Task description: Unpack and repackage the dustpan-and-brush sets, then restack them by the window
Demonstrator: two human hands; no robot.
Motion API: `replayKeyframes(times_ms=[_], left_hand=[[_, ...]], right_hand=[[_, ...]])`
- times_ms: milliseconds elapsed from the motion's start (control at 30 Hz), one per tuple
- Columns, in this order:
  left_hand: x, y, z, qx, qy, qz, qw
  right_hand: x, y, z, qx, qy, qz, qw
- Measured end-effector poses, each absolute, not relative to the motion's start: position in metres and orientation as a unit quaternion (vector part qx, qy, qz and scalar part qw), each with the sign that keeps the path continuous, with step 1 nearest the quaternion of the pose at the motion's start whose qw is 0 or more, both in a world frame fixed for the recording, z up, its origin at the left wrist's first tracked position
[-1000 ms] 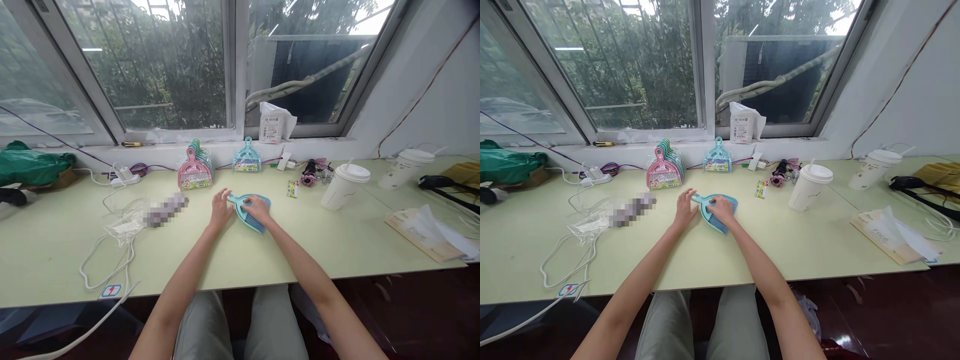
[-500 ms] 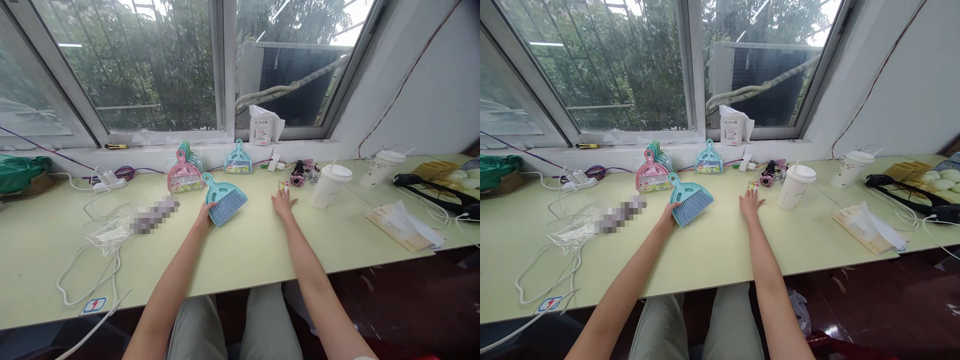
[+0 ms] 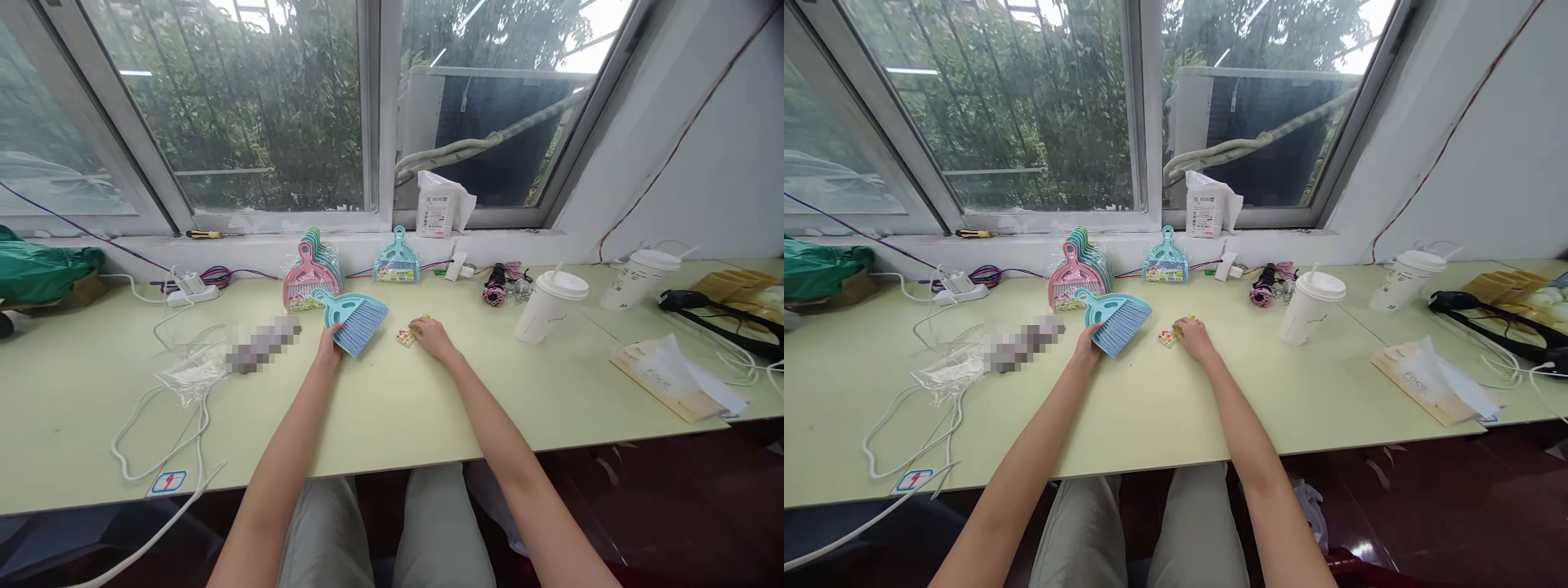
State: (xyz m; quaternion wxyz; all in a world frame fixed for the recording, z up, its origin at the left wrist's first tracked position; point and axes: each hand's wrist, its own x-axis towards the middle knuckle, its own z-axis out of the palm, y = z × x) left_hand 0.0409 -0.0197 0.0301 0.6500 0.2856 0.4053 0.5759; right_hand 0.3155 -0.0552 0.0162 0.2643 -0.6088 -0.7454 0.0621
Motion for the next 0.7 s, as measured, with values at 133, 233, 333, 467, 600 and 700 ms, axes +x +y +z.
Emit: replayKeyframes(times_ms=[133,233,333,467,600,700], left_hand=[[0.041,-0.019,0.029,0.306,0.405,0.574,0.642],[0.041,-0.020,0.029,0.306,0.429,0.566,0.634],[0.043,-0.021,0.028,0.315,0.446,0.554,0.628],[0.052,-0.029,0.028,0.335,0.433,0.529,0.649],[0.066,-0.043,0.035,0.379,0.364,0.517,0.676],[0.071,-0.051,0.039,0.419,0.326,0.506,0.680]], right_hand=[[0.308,-0.053,0.011,-0.601,-0.733,0.127,0.292],[0.306,-0.054,0.014,-0.616,-0.710,0.154,0.302],[0.302,-0.057,0.025,-0.633,-0.668,0.137,0.366],[0.277,-0.067,0.045,-0.622,-0.578,0.108,0.517],[0.235,-0.081,0.049,-0.571,-0.663,0.117,0.471],[0.212,-0.088,0.039,-0.544,-0.734,0.114,0.391]])
